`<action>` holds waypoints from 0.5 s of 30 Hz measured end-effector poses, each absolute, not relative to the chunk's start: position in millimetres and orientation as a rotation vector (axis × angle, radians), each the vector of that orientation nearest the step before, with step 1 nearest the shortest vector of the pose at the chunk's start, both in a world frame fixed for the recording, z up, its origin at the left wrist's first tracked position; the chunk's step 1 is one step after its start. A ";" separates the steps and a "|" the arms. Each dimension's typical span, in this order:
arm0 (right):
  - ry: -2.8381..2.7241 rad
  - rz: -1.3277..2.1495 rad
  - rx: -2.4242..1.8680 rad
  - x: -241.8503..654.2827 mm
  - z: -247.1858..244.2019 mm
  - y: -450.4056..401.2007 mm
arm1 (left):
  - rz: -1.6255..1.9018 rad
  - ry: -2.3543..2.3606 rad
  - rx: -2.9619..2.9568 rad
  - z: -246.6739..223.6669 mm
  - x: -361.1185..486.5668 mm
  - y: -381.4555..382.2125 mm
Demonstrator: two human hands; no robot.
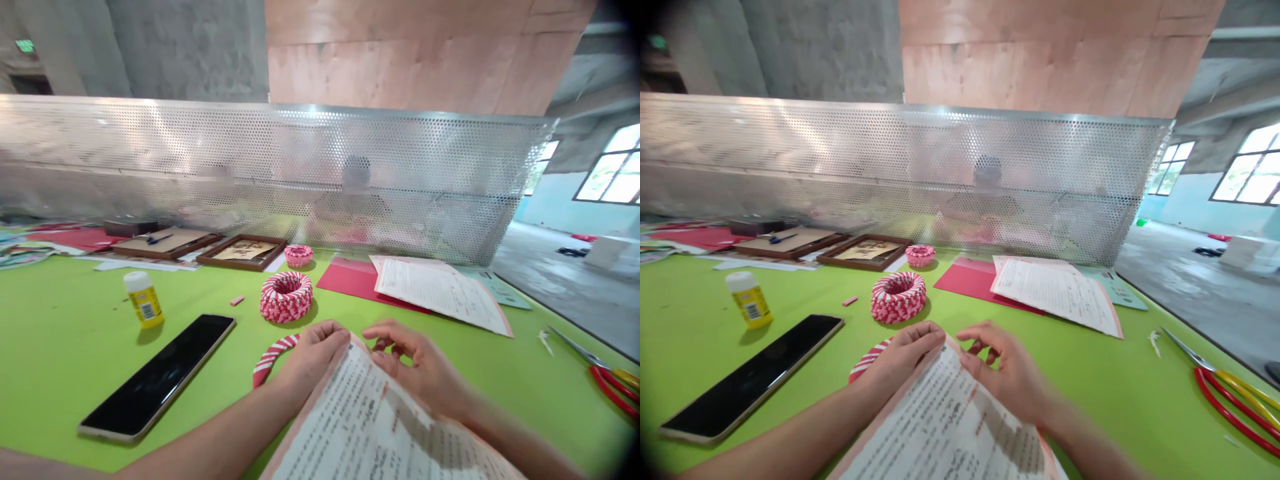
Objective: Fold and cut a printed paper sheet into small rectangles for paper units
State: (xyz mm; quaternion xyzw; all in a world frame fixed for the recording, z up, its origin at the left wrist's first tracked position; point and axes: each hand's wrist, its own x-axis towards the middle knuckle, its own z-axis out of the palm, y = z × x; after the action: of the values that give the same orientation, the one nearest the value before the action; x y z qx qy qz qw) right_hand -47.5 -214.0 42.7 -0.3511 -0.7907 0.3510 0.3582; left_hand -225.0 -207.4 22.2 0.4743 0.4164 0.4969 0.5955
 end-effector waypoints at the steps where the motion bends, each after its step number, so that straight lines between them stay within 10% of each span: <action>1: -2.017 0.906 -0.937 -46.0 41.8 -212.5 | 1.152 0.963 1.109 20.8 -225.2 -206.1; 15: -2.114 0.894 -1.470 55.1 22.7 -225.2 | 1.186 0.948 1.089 17.8 -226.1 -204.9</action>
State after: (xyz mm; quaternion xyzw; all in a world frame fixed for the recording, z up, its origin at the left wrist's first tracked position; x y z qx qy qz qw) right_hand 55.1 -225.2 22.7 -0.5277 -0.7589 0.3210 0.2064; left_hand -226.1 -204.9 17.8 0.4687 0.4080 0.5105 0.5943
